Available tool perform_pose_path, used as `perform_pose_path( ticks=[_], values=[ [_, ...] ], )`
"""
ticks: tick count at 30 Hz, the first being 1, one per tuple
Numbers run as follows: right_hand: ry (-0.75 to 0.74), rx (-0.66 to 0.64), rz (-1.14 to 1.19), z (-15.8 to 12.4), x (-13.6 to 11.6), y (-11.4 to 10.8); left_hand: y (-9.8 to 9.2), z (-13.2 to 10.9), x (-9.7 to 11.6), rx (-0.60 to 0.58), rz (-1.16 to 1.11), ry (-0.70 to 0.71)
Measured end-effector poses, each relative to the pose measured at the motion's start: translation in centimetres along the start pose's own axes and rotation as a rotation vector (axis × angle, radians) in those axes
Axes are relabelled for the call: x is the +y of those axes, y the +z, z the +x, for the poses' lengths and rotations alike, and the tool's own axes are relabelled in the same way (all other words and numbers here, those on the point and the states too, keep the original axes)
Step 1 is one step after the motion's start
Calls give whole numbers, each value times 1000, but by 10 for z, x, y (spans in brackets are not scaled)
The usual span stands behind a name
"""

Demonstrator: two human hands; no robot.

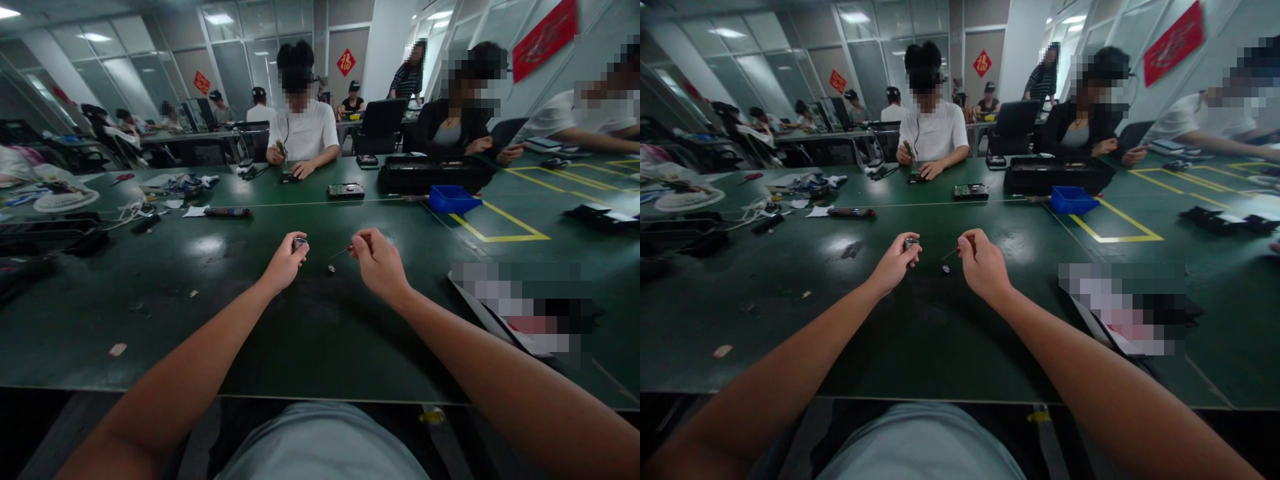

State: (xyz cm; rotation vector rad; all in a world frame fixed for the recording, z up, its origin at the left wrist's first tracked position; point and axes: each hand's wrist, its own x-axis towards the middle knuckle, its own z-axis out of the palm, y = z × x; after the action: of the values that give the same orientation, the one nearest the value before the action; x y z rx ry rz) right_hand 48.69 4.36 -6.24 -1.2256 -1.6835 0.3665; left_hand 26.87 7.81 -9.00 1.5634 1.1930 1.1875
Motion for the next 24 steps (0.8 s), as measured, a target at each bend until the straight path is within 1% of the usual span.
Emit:
perform_pose_path(
  ticks=[4, 6, 11, 15, 20, 24],
  values=[
    [0, -2, 2, 0, 0, 0, -1, -2, 6, -34, -43, -33],
    [4, -7, 0, 0, 0, 0, -2, -3, 9, -56, -14, -43],
    [21, -8, 7, 0, -2, -1, -5, -6, 17, -126, 232, -51],
    [26, 4, 12, 1, -3, -3, -4, -8, 27, -206, 432, -4],
    [21, 26, 4, 2, -2, -3, 7, -8, 32, -345, 696, 118],
    [18, 42, -5, 3, -2, -3, 19, -2, 26, -426, 852, 107]
  ],
)
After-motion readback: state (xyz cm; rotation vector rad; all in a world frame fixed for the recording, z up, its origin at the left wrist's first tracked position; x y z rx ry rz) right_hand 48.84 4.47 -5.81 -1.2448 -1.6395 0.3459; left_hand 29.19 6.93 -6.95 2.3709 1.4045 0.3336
